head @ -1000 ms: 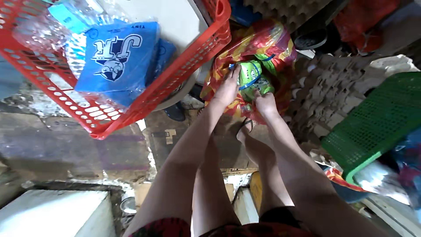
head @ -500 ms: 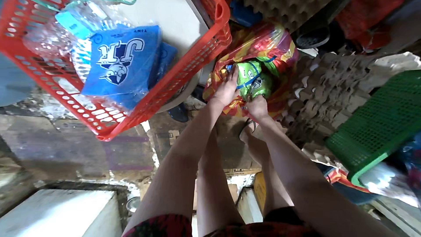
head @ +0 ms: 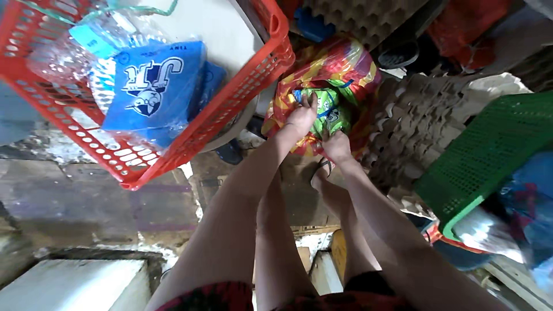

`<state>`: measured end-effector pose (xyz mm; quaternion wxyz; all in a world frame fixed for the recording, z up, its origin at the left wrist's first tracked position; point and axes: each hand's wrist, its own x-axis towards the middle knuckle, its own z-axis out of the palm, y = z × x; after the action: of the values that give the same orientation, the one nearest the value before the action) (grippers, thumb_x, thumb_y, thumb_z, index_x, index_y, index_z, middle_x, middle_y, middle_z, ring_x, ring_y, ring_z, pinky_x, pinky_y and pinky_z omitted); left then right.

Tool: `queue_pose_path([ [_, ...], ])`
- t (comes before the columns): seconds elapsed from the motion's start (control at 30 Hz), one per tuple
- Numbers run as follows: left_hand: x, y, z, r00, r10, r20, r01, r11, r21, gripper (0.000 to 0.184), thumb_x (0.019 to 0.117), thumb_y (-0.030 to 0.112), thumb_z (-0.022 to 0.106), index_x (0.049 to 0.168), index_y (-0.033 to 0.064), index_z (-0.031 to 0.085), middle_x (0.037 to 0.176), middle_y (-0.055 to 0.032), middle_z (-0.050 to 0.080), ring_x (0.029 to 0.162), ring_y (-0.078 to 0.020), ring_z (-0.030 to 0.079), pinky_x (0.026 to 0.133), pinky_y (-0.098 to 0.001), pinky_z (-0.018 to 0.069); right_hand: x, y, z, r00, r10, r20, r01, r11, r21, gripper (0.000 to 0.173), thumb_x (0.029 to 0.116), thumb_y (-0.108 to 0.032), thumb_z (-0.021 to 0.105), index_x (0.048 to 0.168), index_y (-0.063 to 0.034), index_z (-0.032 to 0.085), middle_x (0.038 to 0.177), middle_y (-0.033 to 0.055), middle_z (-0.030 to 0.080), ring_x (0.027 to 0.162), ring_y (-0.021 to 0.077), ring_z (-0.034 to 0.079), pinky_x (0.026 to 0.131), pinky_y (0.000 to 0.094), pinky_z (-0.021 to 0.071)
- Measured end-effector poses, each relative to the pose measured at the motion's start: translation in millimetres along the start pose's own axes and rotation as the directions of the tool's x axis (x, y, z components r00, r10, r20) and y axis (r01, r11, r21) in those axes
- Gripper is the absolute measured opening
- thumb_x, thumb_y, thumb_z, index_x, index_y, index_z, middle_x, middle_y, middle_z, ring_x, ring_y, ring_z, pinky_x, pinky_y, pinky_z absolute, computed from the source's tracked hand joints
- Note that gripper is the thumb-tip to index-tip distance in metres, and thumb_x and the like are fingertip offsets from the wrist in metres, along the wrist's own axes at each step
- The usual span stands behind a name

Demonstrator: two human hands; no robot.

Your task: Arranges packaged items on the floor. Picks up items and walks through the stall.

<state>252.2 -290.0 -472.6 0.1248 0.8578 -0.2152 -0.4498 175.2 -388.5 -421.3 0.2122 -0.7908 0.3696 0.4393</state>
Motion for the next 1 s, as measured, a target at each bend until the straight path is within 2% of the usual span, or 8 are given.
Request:
queue_pose_path([
  [0.2, 3.2, 1.0, -6.1, 1.0, 0.008, 0.005, -0.008, 0.999, -0.052, 0.091, 0.0929, 0.006, 0.069, 0.164, 0.0029, 0.011, 0.155, -0.035, 0.036, 0.115, -0.0488, 0.064, 0.093, -0.0558, 0.056, -9.7, -3.8, -6.2, 0.997, 0.055, -0.053, -0.055, 0.998, 0.008, 0.056, 0.1111, -0.042, 0.038, 0.124, 0.0076, 0.062, 0.123, 0.0273, 0.067, 0.118, 0.0394, 0.066, 0.1, 0.0561, 0.052],
  [0.27, -2.1, -3.4, -10.8, 0.999, 0.02, -0.046, -0.023, 0.997, -0.079, 0.097, 0.0903, 0.007, 0.073, 0.166, 0.0151, 0.012, 0.157, -0.0308, 0.033, 0.113, -0.0488, 0.064, 0.087, -0.0566, 0.0577, -17.9, -12.3, -9.8, 0.98, 0.038, -0.197, -0.04, 0.999, -0.009, 0.064, 0.1058, -0.043, 0.053, 0.142, 0.0081, 0.045, 0.133, 0.0287, 0.061, 0.125, 0.0409, 0.062, 0.103, 0.0554, 0.0512],
  [0.3, -5.4, -4.6, -11.6, 0.997, 0.036, -0.072, -0.039, 0.999, -0.035, 0.098, 0.0894, 0.005, 0.074, 0.166, 0.0211, 0.014, 0.164, -0.0254, 0.023, 0.124, -0.0478, 0.057, 0.089, -0.0553, 0.0578, -20.3, -15.2, -9.5, 0.96, 0.006, -0.28, -0.009, 1.0, -0.006, 0.074, 0.1008, -0.042, 0.063, 0.149, 0.0079, 0.038, 0.143, 0.0299, 0.052, 0.133, 0.0422, 0.055, 0.107, 0.0555, 0.0481],
  [0.37, -4.8, -9.3, -9.4, 0.978, 0.135, -0.16, -0.114, 0.985, 0.132, 0.085, 0.0872, -0.003, 0.073, 0.16, 0.0122, 0.033, 0.168, -0.0182, 0.021, 0.146, -0.0441, 0.036, 0.104, -0.056, 0.048, -18.0, -17.7, -6.3, 0.892, -0.128, -0.434, 0.114, 0.992, -0.058, 0.086, 0.0868, -0.04, 0.081, 0.148, 0.0062, 0.041, 0.148, 0.0297, 0.046, 0.136, 0.0446, 0.05, 0.107, 0.0571, 0.0472],
  [0.47, 8.0, -29.0, 0.8, 0.95, 0.264, -0.166, -0.215, 0.941, 0.262, 0.056, 0.093, -0.01, 0.06, 0.148, -0.0071, 0.046, 0.16, -0.0197, 0.039, 0.15, -0.0387, 0.034, 0.117, -0.0527, 0.0361, -6.7, -20.1, -1.9, 0.805, -0.379, -0.457, 0.333, 0.925, -0.182, 0.085, 0.0724, -0.032, 0.091, 0.14, 0.0022, 0.053, 0.147, 0.0294, 0.048, 0.135, 0.0468, 0.049, 0.106, 0.0595, 0.0458],
  [0.6, 20.0, -45.9, 6.0, 0.951, 0.27, -0.151, -0.249, 0.958, 0.142, 0.053, 0.0969, -0.012, 0.051, 0.149, -0.0082, 0.043, 0.157, -0.021, 0.043, 0.151, -0.0371, 0.032, 0.121, -0.0473, 0.0337, 17.8, -39.5, 0.5, 0.849, -0.524, -0.066, 0.442, 0.773, -0.456, 0.08, 0.0774, -0.04, 0.087, 0.142, -0.0011, 0.058, 0.157, 0.0223, 0.042, 0.152, 0.0429, 0.026, 0.125, 0.0621, 0.0133],
  [0.73, 27.5, -53.8, 5.2, 0.939, 0.309, -0.154, -0.295, 0.949, 0.107, 0.057, 0.0935, -0.018, 0.05, 0.149, -0.0072, 0.044, 0.158, -0.0202, 0.043, 0.152, -0.0357, 0.032, 0.124, -0.044, 0.0282, 19.3, -59.6, 0.8, 0.883, -0.469, 0.009, 0.403, 0.75, -0.524, 0.038, 0.091, -0.02, 0.074, 0.122, 0.0017, 0.071, 0.14, 0.0201, 0.061, 0.147, 0.0421, 0.037, 0.122, 0.0622, 0.0196],
  [1.0, 33.3, -49.0, 4.6, 0.936, 0.329, -0.126, -0.316, 0.942, 0.113, 0.053, 0.0957, -0.004, 0.055, 0.148, 0.003, 0.052, 0.157, -0.0105, 0.049, 0.148, -0.0281, 0.043, 0.118, -0.0476, 0.0393, 5.9, -32.6, -2.3, 0.909, -0.418, -0.002, 0.36, 0.787, -0.501, 0.024, 0.0993, -0.007, 0.058, 0.116, -0.0012, 0.073, 0.126, 0.0177, 0.069, 0.136, 0.0359, 0.052, 0.118, 0.0518, 0.0348],
])
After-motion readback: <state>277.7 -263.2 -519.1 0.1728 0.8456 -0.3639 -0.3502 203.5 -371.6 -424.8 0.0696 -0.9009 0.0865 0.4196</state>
